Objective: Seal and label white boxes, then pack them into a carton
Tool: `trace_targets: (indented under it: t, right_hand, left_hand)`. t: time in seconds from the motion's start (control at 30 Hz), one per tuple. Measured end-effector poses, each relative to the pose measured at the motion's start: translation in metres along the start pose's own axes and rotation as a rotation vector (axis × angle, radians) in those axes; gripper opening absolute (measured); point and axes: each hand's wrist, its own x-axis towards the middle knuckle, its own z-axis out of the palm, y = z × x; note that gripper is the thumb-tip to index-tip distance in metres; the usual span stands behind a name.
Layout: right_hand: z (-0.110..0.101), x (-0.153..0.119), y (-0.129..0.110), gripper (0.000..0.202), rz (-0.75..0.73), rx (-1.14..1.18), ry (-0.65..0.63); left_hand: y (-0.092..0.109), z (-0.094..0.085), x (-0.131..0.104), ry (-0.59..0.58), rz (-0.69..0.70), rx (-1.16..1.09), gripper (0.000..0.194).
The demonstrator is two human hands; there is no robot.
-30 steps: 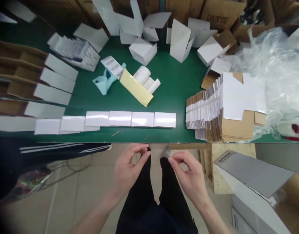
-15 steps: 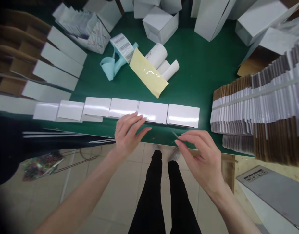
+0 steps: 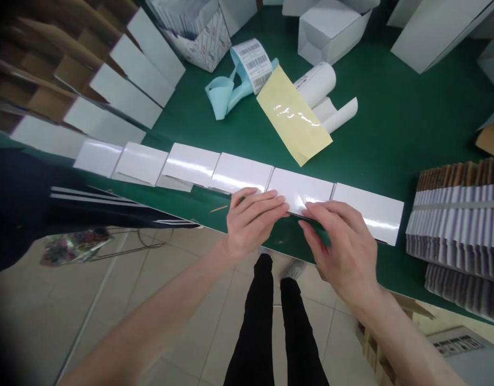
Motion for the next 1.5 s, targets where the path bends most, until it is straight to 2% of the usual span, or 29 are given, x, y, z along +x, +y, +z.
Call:
trace_targets:
  t: [0.13, 0.23, 0.43, 0.6, 0.7, 0.9, 1.1, 1.33, 1.5]
  right_hand:
    - [0.013, 0.0, 0.003, 0.049, -0.039, -0.013, 0.079]
    - [0.013, 0.001, 0.005, 0.04, -0.032, 0.033, 0.085]
    - [0.003, 0.008, -0.003, 0.036, 0.008, 0.076, 0.015]
    - [-0.004, 0.011, -0.009, 0.017, -0.002, 0.117, -0.122]
    - [-0.002, 0.011, -0.009, 0.012, 0.004, 0.092, -0.145]
    - [0.007, 0.01, -0.011, 0.007, 0.053, 0.021, -0.107]
    - [0.01, 0.007, -0.01, 0.008, 0.029, -0.003, -0.066]
    - [0.014, 0.004, -0.008, 0.014, -0.016, -0.024, -0.026]
    - [0.019, 0.0, -0.006, 0.016, -0.05, -0.039, 0.027]
  left_hand:
    - [-0.007, -0.002, 0.005, 0.012, 0.007, -0.047, 0.035]
    - [-0.012, -0.002, 0.008, 0.025, 0.053, -0.067, 0.036]
    - [-0.016, 0.0, 0.009, 0.044, 0.083, -0.097, 0.035]
    - [-0.018, 0.002, 0.007, 0.075, 0.102, -0.103, 0.034]
    - [-0.02, 0.004, 0.004, 0.081, 0.106, -0.119, 0.037]
    - [-0.027, 0.002, 0.004, -0.009, 0.134, -0.113, 0.031]
    - [-0.029, -0.005, 0.007, -0.09, 0.142, -0.139, 0.028]
    - [-0.027, -0.004, 0.005, -0.067, 0.118, -0.169, 0.031]
    - [-0.025, -0.004, 0.005, -0.104, 0.067, -0.162, 0.023]
